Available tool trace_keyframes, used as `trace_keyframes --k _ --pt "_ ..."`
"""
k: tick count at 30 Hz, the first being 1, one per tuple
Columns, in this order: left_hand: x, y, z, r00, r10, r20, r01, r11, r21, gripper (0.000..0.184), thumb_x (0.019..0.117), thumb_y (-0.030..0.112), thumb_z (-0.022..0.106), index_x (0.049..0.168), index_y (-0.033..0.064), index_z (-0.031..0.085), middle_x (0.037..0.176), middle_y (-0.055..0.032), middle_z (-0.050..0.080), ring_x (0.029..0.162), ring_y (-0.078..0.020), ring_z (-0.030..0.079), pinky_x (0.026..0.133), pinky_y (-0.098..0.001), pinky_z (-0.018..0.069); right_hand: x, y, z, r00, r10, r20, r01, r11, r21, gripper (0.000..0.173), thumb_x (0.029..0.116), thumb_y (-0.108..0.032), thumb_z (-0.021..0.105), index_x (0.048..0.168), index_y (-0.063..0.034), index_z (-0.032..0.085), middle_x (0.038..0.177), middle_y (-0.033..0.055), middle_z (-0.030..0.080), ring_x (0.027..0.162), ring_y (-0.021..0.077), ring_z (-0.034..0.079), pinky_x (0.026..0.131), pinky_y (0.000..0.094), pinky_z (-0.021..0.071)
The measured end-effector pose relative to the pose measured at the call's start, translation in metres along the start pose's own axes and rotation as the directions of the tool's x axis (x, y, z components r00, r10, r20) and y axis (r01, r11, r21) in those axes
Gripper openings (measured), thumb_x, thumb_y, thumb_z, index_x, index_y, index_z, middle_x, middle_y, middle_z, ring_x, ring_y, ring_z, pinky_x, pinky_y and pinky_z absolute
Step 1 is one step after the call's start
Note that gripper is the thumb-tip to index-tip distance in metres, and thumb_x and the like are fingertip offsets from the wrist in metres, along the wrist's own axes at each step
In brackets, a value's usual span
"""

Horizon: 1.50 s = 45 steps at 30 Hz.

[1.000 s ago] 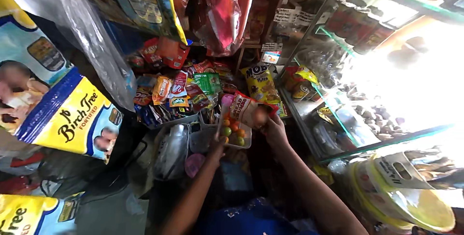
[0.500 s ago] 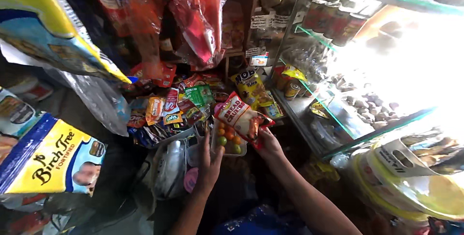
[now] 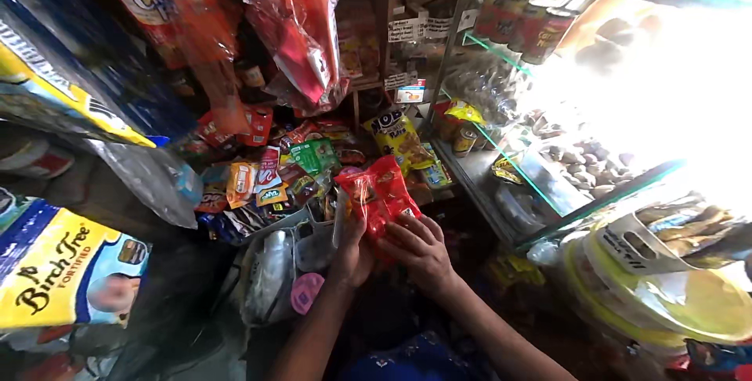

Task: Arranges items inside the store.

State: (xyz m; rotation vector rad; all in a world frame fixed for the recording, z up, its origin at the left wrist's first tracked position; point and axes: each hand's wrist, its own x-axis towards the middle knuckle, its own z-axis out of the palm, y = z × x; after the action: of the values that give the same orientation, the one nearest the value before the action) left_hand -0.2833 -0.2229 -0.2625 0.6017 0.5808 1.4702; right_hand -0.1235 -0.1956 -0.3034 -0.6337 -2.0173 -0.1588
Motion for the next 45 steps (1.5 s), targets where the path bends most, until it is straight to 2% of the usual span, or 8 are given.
trace_keyframes --k 7,10,15,19,23,33,40,45 --pt "0.005 -0.004 -0.001 1.000 -0.025 0.011 0.025 0.999 -0.025 0.042 0.1113 0.026 0.018 0.134 0.0069 0.047 0.114 -0.0073 0.069 0.108 -0.0171 0.068 0.095 -0.0358 0.0565 -0.008 0.002 -0.004 1.000 0.003 0.002 -0.003 1.000 -0.008 0.031 0.1037 -0.011 0.049 0.118 -0.0293 0.070 0.134 -0.0011 0.067 0.135 0.0202 0.052 0.117 0.0418 0.0321" --pt "0.006 -0.004 -0.001 1.000 -0.014 0.020 0.014 1.000 0.000 0.039 0.1073 0.030 0.039 0.139 0.0062 0.041 0.117 -0.0070 0.068 0.108 -0.0164 0.068 0.095 -0.0349 0.0569 -0.008 0.003 -0.003 1.000 0.003 -0.003 -0.004 1.000 -0.019 0.031 0.1037 -0.011 0.049 0.118 -0.0292 0.070 0.134 -0.0010 0.067 0.136 0.0208 0.051 0.118 0.0418 0.0306" --pt "0.008 -0.010 -0.009 0.991 -0.012 0.136 0.002 0.997 0.072 0.113 0.0755 0.055 0.083 0.154 0.0095 0.015 0.136 -0.0031 0.059 0.119 -0.0159 0.064 0.098 -0.0364 0.0560 -0.004 0.008 -0.001 0.971 0.220 -0.093 -0.196 0.957 0.212 0.030 0.1027 -0.006 0.050 0.116 -0.0207 0.073 0.124 0.0090 0.071 0.128 0.0231 0.060 0.111 0.0400 0.0438" --pt "0.018 -0.016 -0.005 0.990 -0.068 -0.121 0.103 0.944 0.313 0.067 0.1030 0.026 0.052 0.158 0.0064 0.020 0.140 -0.0122 0.054 0.111 -0.0192 0.065 0.089 -0.0366 0.0561 0.016 0.008 -0.014 0.627 0.773 0.101 -0.437 0.241 0.866 0.031 0.0993 0.003 0.047 0.124 0.0009 0.066 0.118 0.0043 0.072 0.104 0.0094 0.069 0.092 0.0290 0.0589" --pt "0.021 -0.025 0.005 0.955 -0.225 -0.193 0.279 0.902 0.328 0.052 0.1078 0.017 0.043 0.155 0.0016 0.029 0.140 -0.0160 0.052 0.117 -0.0220 0.061 0.094 -0.0403 0.0537 0.030 0.018 -0.010 0.374 0.869 0.323 -0.291 -0.220 0.931 0.031 0.1008 0.004 0.040 0.128 -0.0006 0.053 0.099 0.0082 0.072 0.085 0.0168 0.072 0.077 0.0360 0.0624" --pt "0.064 -0.023 0.016 0.986 0.013 -0.165 0.044 0.941 0.335 0.033 0.1052 0.009 0.043 0.137 0.0007 0.040 0.094 -0.0042 0.062 0.084 -0.0127 0.066 0.080 -0.0333 0.0592 0.013 0.025 -0.009 0.628 0.746 0.220 -0.506 0.177 0.844 0.039 0.0963 0.005 0.053 0.136 0.0064 0.055 0.123 0.0053 0.069 0.110 0.0100 0.067 0.098 0.0286 0.0560" --pt "0.148 0.020 0.028 0.994 -0.051 -0.099 0.075 0.965 0.251 0.023 0.1121 0.025 0.032 0.119 0.0123 0.049 0.084 -0.0019 0.060 0.075 -0.0137 0.064 0.071 -0.0303 0.0588 -0.048 0.033 -0.054 0.534 0.770 0.350 -0.774 0.278 0.569 0.032 0.0997 -0.006 0.052 0.128 0.0023 0.064 0.111 0.0033 0.074 0.102 0.0079 0.070 0.093 0.0276 0.0579" --pt "0.232 0.045 0.046 0.989 -0.035 -0.144 0.067 0.972 0.225 0.025 0.1107 0.036 0.037 0.114 0.0161 0.052 0.086 -0.0015 0.062 0.076 -0.0145 0.066 0.070 -0.0321 0.0598 -0.093 0.012 -0.086 0.236 0.843 0.483 -0.943 0.079 0.324 0.034 0.1002 -0.004 0.051 0.130 0.0099 0.060 0.114 0.0149 0.070 0.103 0.0128 0.068 0.095 0.0318 0.0551"
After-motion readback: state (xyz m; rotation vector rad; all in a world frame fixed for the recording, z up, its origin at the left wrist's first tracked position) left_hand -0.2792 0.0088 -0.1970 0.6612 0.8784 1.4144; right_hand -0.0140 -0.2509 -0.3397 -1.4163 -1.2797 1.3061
